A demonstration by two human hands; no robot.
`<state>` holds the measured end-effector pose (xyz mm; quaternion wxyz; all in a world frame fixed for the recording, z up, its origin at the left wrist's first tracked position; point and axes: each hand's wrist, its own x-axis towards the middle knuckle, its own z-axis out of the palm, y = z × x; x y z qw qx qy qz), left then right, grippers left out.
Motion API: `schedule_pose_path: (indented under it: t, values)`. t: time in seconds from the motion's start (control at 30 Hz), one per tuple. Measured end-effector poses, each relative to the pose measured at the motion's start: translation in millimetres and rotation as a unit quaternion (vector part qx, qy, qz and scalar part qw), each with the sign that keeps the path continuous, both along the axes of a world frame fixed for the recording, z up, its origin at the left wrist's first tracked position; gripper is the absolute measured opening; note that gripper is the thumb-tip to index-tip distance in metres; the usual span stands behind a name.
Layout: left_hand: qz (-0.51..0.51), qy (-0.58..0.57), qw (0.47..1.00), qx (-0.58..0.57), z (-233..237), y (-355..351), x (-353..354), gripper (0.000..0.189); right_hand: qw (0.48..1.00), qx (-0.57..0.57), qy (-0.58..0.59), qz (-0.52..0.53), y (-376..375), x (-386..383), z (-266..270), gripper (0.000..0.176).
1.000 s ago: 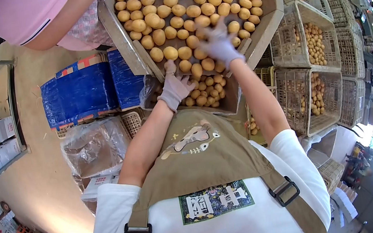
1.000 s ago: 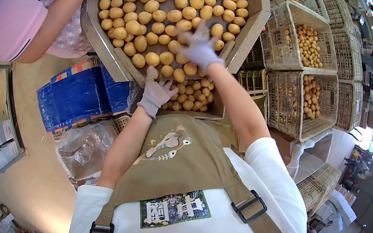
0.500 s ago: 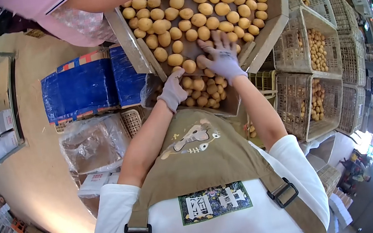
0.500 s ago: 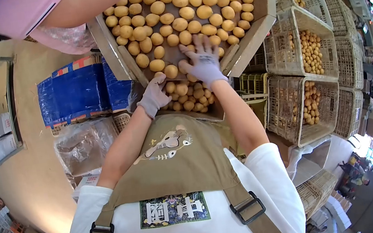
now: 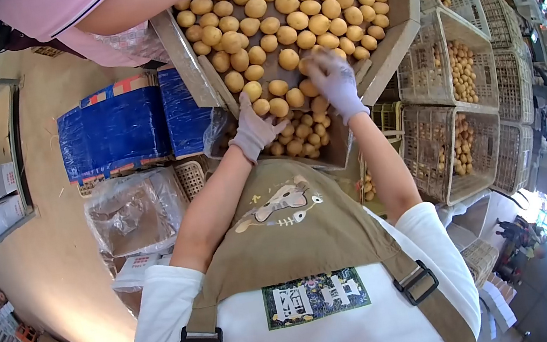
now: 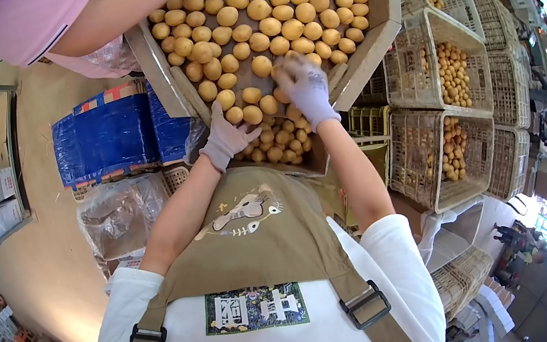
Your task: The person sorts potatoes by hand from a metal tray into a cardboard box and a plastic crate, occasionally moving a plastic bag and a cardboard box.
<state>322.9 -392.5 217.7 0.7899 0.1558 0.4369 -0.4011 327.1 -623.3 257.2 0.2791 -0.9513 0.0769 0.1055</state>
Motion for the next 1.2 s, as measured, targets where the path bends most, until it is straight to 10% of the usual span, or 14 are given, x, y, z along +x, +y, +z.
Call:
schedule_pose_path:
  t: [0.13, 0.23, 0.3, 0.37, 0.4, 0.47, 0.6, 1.2]
  values:
    - [-0.116, -0.174, 0.977, 0.035, -37.1, 4.7, -8.4, 0.07, 0.966, -0.253, 0.05, 0.0, 53.4, 5.4, 42.5, 0.067]
    - [-0.214, -0.324, 0.92, 0.063, -105.9, 9.2, -14.4, 0.066, 0.989, -0.131, 0.051, 0.034, 22.6, 0.3, 45.5, 0.056]
    - [-0.16, -0.094, 0.982, 0.038, -6.1, 3.5, -6.1, 0.066, 0.988, 0.092, -0.01, -0.122, -20.4, 8.7, 29.3, 0.048]
    - [-0.108, -0.241, 0.963, -0.052, -71.4, 1.8, -17.9, 0.068, 0.949, -0.198, -0.158, -0.19, -14.8, 27.2, 38.7, 0.056]
    - [-0.12, -0.295, 0.947, -0.042, -98.4, -0.1, -20.7, 0.068, 0.962, -0.194, -0.018, -0.191, 5.3, 37.1, 59.5, 0.068]
    - [-0.056, -0.086, 0.99, -0.092, -17.8, -3.0, -4.7, 0.081, 0.971, -0.214, 0.063, -0.09, 36.7, 38.2, 38.4, 0.075]
    - [0.0, -0.088, 0.981, -0.175, -4.2, 3.6, -1.6, 0.096, 0.984, -0.133, 0.006, 0.119, 53.1, -19.7, 24.1, 0.078]
    - [-0.024, -0.134, 0.98, -0.148, 3.2, 2.6, 2.2, 0.088, 0.99, 0.008, 0.058, 0.125, 33.7, -19.4, 25.7, 0.069]
